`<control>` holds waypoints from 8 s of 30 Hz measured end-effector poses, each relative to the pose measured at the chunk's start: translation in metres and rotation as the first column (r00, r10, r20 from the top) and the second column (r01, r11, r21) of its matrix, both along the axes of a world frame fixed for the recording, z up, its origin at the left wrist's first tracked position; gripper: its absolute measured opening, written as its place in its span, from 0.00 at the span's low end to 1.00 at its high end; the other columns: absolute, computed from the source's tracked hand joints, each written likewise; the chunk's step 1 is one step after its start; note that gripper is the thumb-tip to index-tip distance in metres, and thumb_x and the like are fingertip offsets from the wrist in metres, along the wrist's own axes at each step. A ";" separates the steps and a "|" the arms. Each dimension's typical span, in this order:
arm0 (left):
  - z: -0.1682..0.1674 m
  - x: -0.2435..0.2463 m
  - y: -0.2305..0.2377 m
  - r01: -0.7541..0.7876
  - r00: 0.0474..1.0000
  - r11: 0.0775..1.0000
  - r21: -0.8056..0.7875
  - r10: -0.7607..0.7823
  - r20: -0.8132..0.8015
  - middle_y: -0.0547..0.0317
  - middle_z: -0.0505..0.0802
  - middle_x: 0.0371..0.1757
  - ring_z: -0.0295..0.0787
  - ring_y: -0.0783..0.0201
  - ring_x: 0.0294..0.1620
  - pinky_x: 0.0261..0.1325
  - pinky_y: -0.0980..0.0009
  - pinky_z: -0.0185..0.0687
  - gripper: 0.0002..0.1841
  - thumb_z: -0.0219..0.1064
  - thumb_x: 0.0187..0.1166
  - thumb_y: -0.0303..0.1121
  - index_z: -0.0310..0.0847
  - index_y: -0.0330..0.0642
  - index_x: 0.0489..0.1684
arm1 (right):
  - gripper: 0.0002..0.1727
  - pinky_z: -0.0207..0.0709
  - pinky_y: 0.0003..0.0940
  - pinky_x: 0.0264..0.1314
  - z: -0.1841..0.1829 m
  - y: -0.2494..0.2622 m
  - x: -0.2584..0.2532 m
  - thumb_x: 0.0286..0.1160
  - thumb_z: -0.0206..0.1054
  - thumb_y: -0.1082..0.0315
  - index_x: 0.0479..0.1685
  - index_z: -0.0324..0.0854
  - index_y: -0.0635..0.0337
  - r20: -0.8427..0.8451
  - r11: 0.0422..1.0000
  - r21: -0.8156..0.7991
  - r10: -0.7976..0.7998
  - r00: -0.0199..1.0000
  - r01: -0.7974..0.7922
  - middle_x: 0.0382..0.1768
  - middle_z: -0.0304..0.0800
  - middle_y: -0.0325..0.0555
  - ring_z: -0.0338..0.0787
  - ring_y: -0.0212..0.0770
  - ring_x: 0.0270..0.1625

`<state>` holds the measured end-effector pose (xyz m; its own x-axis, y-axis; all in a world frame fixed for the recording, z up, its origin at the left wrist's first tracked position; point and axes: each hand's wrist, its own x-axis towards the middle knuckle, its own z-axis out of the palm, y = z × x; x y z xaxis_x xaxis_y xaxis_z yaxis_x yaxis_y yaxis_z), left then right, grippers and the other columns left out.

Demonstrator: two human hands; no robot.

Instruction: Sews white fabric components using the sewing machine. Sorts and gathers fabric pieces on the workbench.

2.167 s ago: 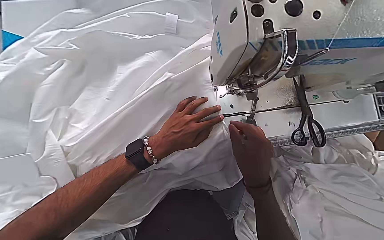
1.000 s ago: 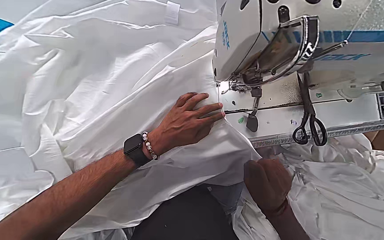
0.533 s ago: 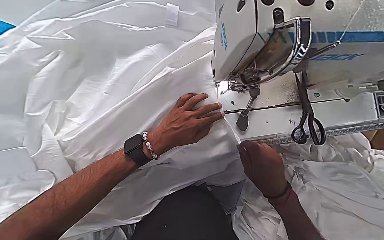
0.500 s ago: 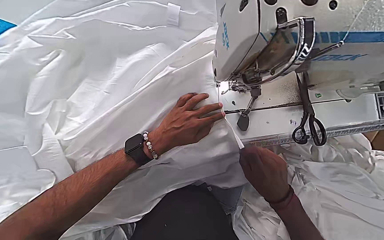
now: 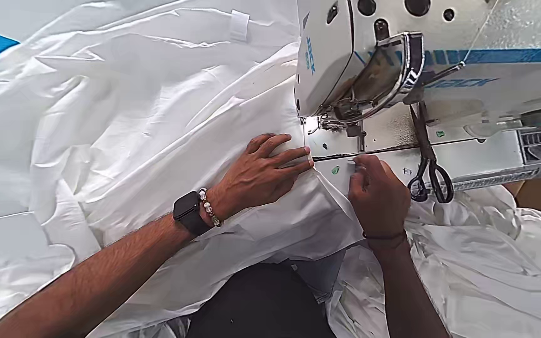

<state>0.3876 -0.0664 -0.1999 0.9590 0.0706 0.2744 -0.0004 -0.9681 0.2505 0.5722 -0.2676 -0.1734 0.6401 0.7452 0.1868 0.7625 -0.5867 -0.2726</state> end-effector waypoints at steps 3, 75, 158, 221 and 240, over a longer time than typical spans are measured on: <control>-0.001 -0.002 -0.002 -0.007 1.000 1.000 -0.018 0.007 0.005 0.71 0.82 0.82 0.64 0.50 0.88 0.86 0.48 0.55 0.22 0.54 0.86 0.45 0.83 0.71 0.75 | 0.14 0.79 0.43 0.30 0.004 0.002 -0.011 0.82 0.60 0.61 0.54 0.90 0.54 -0.028 0.994 0.107 -0.018 0.999 0.021 0.36 0.88 0.46 0.87 0.44 0.34; 0.015 0.012 0.033 -0.236 0.967 0.972 0.021 0.237 -0.095 0.61 0.80 0.84 0.66 0.52 0.89 0.90 0.54 0.56 0.23 0.47 0.88 0.41 0.83 0.45 0.70 | 0.24 0.68 0.44 0.15 -0.011 0.092 -0.058 0.86 0.54 0.60 0.77 0.83 0.38 0.053 0.993 -0.115 -0.026 0.998 0.032 0.12 0.81 0.42 0.83 0.47 0.15; 0.004 0.016 0.038 -0.092 0.994 0.994 0.057 0.089 0.062 0.61 0.86 0.75 0.71 0.51 0.79 0.81 0.52 0.56 0.19 0.58 0.85 0.46 0.89 0.63 0.69 | 0.24 0.79 0.26 0.21 -0.004 0.039 -0.108 0.79 0.60 0.64 0.70 0.82 0.69 -0.542 0.943 0.284 0.010 0.841 0.171 0.25 0.91 0.36 0.84 0.25 0.21; 0.014 0.025 0.038 0.100 0.989 0.978 0.181 -0.117 0.091 0.65 0.92 0.70 0.80 0.53 0.75 0.78 0.54 0.65 0.16 0.60 0.86 0.36 0.92 0.55 0.64 | 0.09 0.67 0.47 0.49 -0.023 0.075 -0.063 0.68 0.75 0.50 0.31 0.91 0.42 -0.124 0.948 0.191 -0.234 0.964 0.255 0.31 0.86 0.32 0.82 0.45 0.46; 0.007 0.027 0.037 0.067 0.990 0.998 -0.020 -0.064 0.124 0.66 0.94 0.58 0.79 0.55 0.71 0.74 0.53 0.65 0.12 0.66 0.81 0.48 0.98 0.62 0.48 | 0.11 0.74 0.46 0.53 -0.027 0.047 -0.059 0.74 0.72 0.57 0.51 0.90 0.47 -0.099 0.956 0.293 0.024 0.995 0.006 0.52 0.94 0.38 0.88 0.44 0.54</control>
<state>0.4146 -0.0291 -0.1932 0.9209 0.0171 0.3894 -0.0956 -0.9586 0.2683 0.5136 -0.2205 -0.1999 0.6601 0.6736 0.3326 0.7275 -0.4628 -0.5065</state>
